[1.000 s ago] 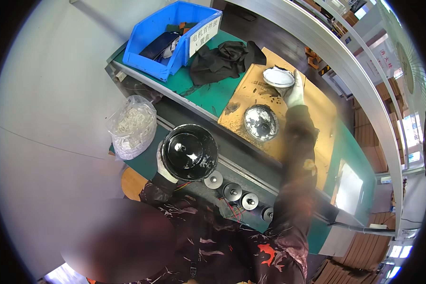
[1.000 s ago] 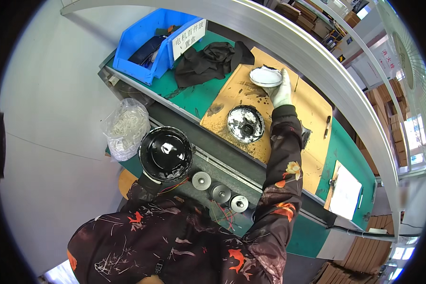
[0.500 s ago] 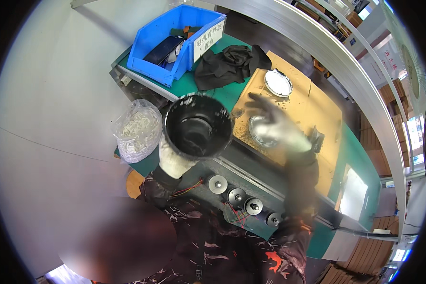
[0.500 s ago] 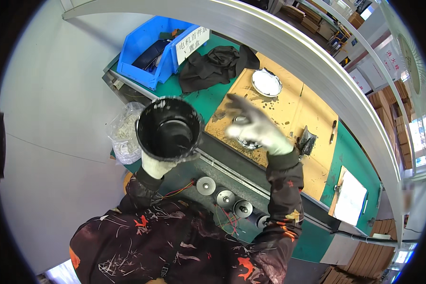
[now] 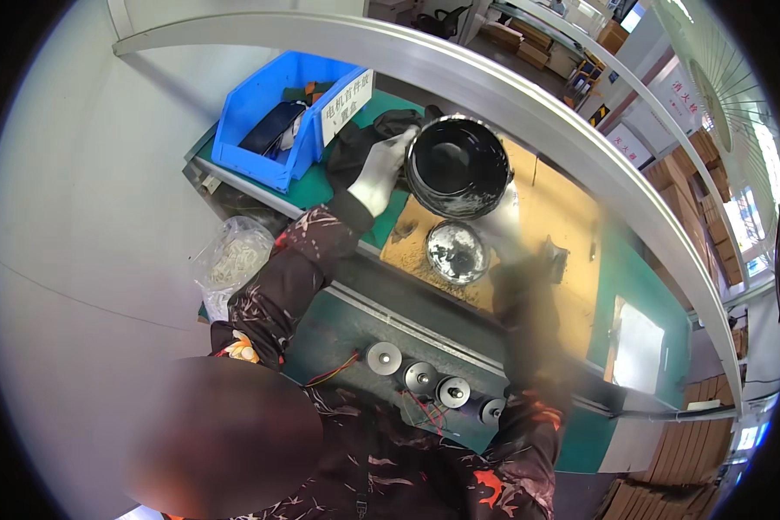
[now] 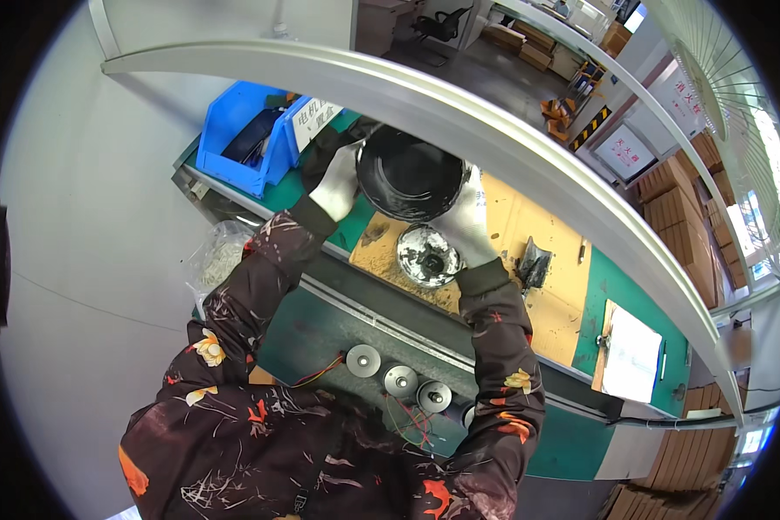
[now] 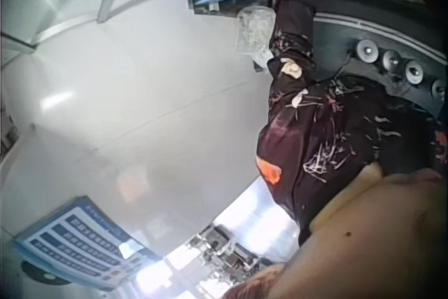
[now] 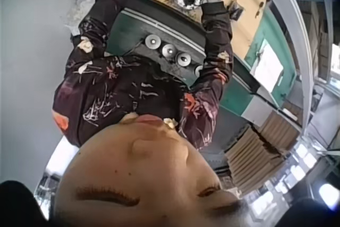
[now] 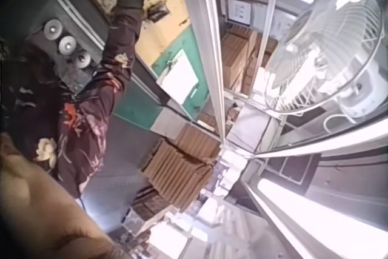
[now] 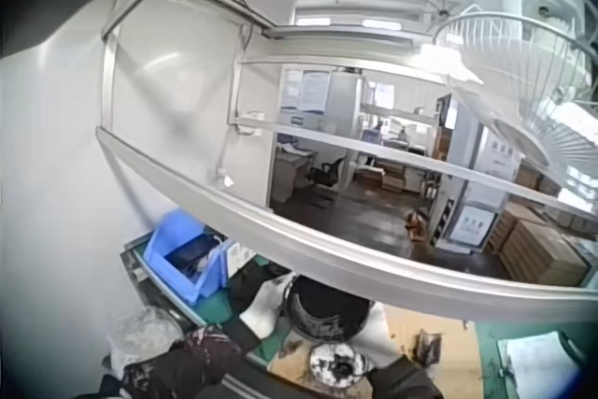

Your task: Assembling electric motors by applying sealant and placing them into a storage rack.

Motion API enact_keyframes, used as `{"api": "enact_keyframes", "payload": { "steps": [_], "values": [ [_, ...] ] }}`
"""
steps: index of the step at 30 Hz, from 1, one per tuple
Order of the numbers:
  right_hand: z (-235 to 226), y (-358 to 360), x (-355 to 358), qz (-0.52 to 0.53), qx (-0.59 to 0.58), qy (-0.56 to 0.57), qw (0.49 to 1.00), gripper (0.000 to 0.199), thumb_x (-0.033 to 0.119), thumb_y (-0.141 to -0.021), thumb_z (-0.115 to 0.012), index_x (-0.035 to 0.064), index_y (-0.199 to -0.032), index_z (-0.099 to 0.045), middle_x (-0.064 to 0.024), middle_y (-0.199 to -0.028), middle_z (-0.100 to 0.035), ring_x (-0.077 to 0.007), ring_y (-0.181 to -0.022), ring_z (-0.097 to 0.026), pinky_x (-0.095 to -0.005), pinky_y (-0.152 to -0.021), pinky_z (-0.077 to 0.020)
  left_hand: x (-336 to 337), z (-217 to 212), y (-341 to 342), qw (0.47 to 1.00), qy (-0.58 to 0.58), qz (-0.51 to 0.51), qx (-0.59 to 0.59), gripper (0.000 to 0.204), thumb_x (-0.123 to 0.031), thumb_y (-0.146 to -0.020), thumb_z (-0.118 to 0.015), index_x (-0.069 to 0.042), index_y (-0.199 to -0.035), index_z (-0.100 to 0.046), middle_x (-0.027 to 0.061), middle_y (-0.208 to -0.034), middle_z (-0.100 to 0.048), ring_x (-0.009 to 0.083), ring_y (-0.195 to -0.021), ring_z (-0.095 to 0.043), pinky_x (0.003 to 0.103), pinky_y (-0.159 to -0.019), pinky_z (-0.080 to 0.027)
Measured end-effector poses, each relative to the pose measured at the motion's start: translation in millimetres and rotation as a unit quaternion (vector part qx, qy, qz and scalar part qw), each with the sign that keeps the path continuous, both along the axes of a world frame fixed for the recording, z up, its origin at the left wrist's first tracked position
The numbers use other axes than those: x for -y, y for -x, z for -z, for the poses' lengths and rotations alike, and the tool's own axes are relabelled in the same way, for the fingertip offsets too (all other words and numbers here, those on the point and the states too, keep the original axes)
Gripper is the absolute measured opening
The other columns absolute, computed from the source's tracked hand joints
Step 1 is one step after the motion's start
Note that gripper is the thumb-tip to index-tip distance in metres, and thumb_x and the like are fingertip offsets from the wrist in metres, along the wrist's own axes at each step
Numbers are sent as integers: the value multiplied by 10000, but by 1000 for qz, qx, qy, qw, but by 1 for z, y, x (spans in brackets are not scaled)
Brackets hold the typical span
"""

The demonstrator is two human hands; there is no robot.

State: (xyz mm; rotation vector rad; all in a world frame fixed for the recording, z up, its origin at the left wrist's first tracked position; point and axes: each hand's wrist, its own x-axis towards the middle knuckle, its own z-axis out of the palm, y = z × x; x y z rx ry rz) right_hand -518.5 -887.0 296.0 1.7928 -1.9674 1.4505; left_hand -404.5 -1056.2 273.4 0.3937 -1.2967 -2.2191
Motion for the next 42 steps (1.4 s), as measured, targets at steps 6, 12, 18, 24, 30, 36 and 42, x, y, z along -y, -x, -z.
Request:
{"api": "enact_keyframes", "payload": {
  "steps": [6, 12, 18, 24, 30, 36, 42],
  "values": [
    [50, 81, -16, 216, -166, -70, 959, 563, 58, -721, -766, 14, -1245, -564, -215, -1215, -584, -411, -1075, -575, -467, -951, -466, -32, -35, 30, 958, 276, -67, -29, 335, -251, -1018, -526, 26, -1108, -692, 31, -921, -708, 95, -829, -633, 250, -755, -502],
    [97, 137, -30, 247, -217, -138, 934, 411, 56, -830, -645, 3, -1228, -558, -268, -1163, -601, -463, -1084, -550, -469, -929, -458, -30, -20, 62, 977, 214, -16, -3, 269, -143, -979, -573, 54, -1132, -672, 59, -1052, -701, 99, -921, -637, 253, -817, -512],
    [110, 151, -29, 238, -147, -139, 950, 436, 70, -840, -634, 21, -1264, -548, -262, -1178, -597, -463, -1117, -538, -488, -952, -448, -31, -18, 52, 977, 210, -29, 3, 255, -58, -942, -608, 72, -1158, -646, 84, -1087, -688, 118, -947, -638, 246, -854, -515],
    [114, 151, -31, 269, -180, -140, 936, 500, 35, -840, -618, 54, -1330, -526, -255, -1200, -575, -442, -1164, -518, -481, -987, -429, -24, 12, 72, 979, 199, -11, -41, 300, -25, -940, -599, 80, -1221, -615, 96, -1117, -677, 132, -980, -638, 253, -898, -517],
    [74, 119, -23, 245, -149, -131, 949, 612, -74, -801, -609, 61, -1384, -480, -263, -1306, -515, -451, -1235, -485, -461, -1044, -410, -10, 17, 84, 988, 12, 66, -143, 332, -8, -947, -591, 74, -1268, -588, 102, -1158, -653, 116, -998, -624, 244, -906, -507],
    [98, 138, -29, 224, -121, -182, 950, 608, -70, -872, -526, 107, -1448, -443, -282, -1454, -422, -438, -1360, -401, -448, -1131, -349, -7, 41, 90, 986, 133, 23, -97, 307, 21, -940, -574, 59, -1243, -608, 67, -1057, -665, 100, -902, -626, 222, -830, -518],
    [86, 119, -28, 230, -167, -148, 947, 645, -92, -832, -579, 159, -1420, -494, -282, -1436, -441, -440, -1253, -520, -449, -1015, -477, -5, 53, 85, 990, 102, 46, -80, 320, 58, -916, -559, 44, -1231, -617, 47, -991, -663, 73, -845, -618, 204, -773, -519]
  ]
}}
